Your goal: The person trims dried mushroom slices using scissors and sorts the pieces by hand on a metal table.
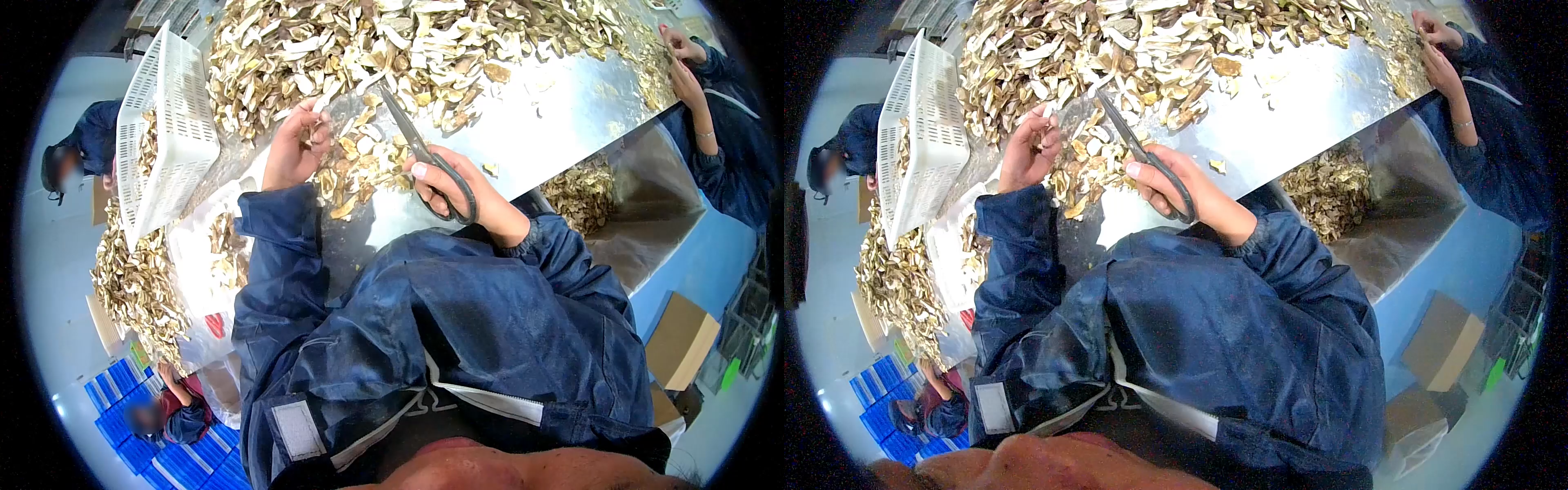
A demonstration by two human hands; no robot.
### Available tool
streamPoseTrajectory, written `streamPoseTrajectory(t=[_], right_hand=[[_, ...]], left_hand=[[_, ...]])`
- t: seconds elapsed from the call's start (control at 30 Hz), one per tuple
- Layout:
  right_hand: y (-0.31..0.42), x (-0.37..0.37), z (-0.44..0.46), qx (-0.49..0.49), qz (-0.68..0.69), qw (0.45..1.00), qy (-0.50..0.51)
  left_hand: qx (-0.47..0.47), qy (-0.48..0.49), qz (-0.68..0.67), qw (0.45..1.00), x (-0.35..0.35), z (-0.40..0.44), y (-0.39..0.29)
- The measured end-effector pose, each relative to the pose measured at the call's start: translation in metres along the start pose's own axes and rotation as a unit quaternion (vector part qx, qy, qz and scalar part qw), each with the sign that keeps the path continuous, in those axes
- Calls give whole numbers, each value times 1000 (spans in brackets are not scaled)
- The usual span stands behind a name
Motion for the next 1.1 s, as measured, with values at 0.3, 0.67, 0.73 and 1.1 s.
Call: streamPoseTrajectory(t=[0.3, 0.67, 0.73, 1.1], right_hand=[[0, 0, 0, -2, -28, 1000, 4], [3, -3, -1, 3, 0, 1000, 9], [1, -2, 0, 11, 11, 1000, 10], [-1, -4, 0, 1, 7, 1000, 10]], left_hand=[[36, -1, -22, 999, 31, 28, -7], [157, -151, 589, 778, 36, 42, -1], [73, -151, 545, 821, 37, 33, 0], [181, -309, 686, 633, 65, 40, -28]])
Point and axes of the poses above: each hand's wrist, its own z-axis towards the middle knuckle, its own x-axis out of the palm, y = z × x, the point moved 10 cm from there along z, towards the middle knuckle, and after that the axes turned 11 degrees about -x, right-handed, at the moved point
